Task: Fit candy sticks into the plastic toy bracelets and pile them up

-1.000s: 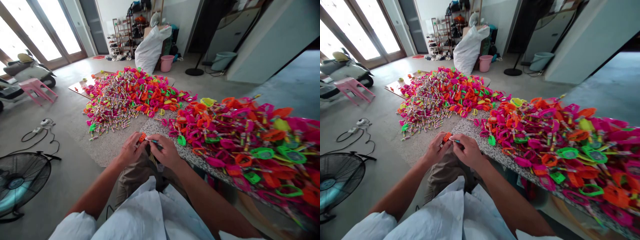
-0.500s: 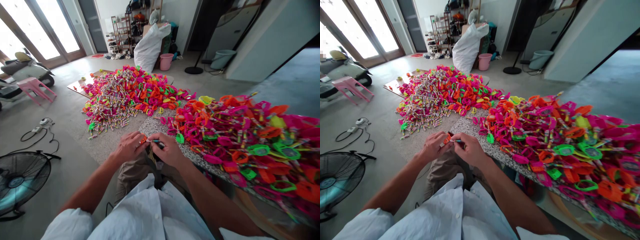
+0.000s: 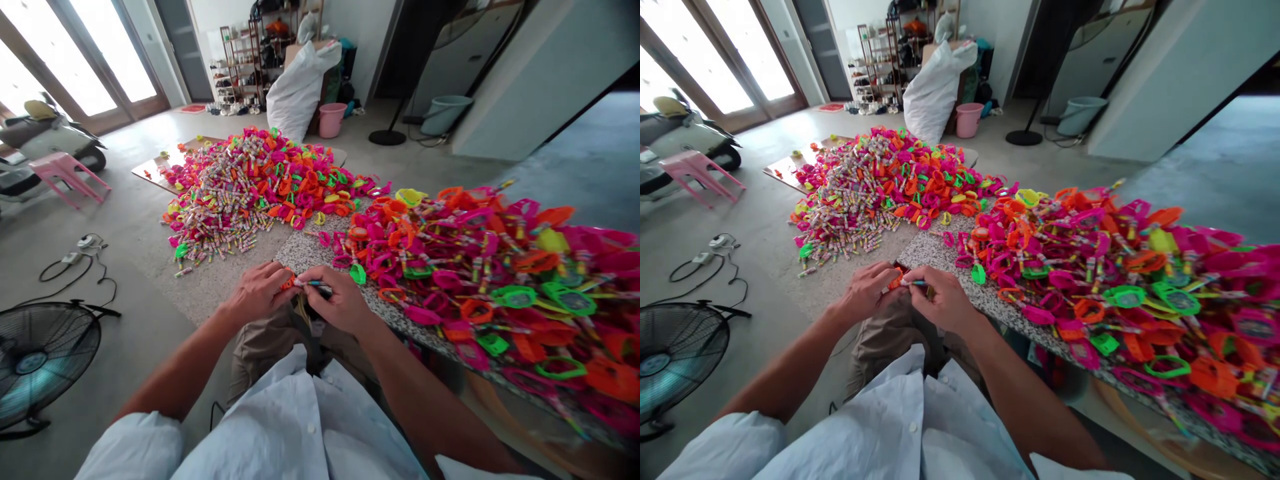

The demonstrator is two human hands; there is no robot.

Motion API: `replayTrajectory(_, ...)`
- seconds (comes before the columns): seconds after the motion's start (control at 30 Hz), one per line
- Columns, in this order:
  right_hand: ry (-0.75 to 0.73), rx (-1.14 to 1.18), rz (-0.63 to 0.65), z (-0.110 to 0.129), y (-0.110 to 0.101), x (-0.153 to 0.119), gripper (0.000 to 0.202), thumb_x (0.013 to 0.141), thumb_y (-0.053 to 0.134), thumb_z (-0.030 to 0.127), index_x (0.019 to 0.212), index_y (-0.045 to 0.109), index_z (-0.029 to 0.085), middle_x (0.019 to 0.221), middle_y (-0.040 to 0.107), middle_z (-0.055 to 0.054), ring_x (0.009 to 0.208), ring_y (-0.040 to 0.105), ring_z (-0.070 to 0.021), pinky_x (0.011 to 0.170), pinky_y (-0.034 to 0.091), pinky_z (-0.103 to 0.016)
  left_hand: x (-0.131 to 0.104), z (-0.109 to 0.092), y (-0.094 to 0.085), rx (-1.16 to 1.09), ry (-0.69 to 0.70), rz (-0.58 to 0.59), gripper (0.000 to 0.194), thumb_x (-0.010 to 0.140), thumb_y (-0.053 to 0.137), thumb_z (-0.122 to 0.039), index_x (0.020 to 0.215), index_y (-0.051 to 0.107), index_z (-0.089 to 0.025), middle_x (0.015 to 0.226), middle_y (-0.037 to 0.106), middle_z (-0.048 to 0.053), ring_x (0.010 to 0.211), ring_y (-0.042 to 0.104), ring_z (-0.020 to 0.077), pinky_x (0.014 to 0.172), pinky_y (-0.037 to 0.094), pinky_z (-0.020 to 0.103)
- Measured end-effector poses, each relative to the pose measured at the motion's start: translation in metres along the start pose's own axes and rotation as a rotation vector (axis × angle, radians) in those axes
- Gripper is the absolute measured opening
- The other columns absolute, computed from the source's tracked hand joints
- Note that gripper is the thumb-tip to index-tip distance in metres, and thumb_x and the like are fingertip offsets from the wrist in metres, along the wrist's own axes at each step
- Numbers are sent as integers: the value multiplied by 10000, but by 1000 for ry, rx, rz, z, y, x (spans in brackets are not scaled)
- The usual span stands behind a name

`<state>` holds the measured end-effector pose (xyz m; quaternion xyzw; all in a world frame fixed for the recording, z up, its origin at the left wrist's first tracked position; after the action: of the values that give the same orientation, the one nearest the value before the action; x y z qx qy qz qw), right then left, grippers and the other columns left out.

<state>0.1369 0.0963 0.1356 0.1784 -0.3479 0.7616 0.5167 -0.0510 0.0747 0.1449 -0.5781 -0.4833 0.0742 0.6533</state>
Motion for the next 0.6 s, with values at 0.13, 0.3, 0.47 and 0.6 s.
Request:
replayTrajectory(0.13,11,-3,-1,-3,-1,-5,212,948,647,147,1112,703,270,984,811,-13,842,777,-174,738,605,-280,-1,0,2,-24,-26,4,311,1098,514,-460,1009,639,-190,896,648,63,810,618,192,714,456,310)
replayTrajectory(0.3,9,-26,-8,-6,-2,-9,215,946,646,148,1112,702,273,976,810,-9,840,777,-173,729,600,-279,0,-2,4,-42,-22,20,301,1096,516,-471,1065,628,-193,959,664,78,862,632,206,757,490,316)
replayTrajectory(0.47,2,-49,-5,-6,-2,-9,212,944,637,145,1103,701,271,989,817,-11,846,779,-173,755,608,-286,1,-4,5,-34,-13,23,307,1101,498,-477,1079,622,-196,950,653,75,860,636,203,750,490,311)
replayTrajectory(0.6,30,-44,-13,-4,-3,-10,200,939,639,156,1088,710,269,955,814,-9,823,775,-173,728,600,-281,1,-4,7,-9,1,18,333,1103,489,-494,1026,626,-200,888,642,58,805,620,195,712,466,312)
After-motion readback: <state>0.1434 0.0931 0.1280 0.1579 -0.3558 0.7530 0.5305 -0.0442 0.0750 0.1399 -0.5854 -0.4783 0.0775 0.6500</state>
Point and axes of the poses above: each hand's wrist, its own x-axis towards the middle knuckle, its own y-axis out of the palm, z = x × y, the point moved 4 cm from there along x, towards the middle knuckle
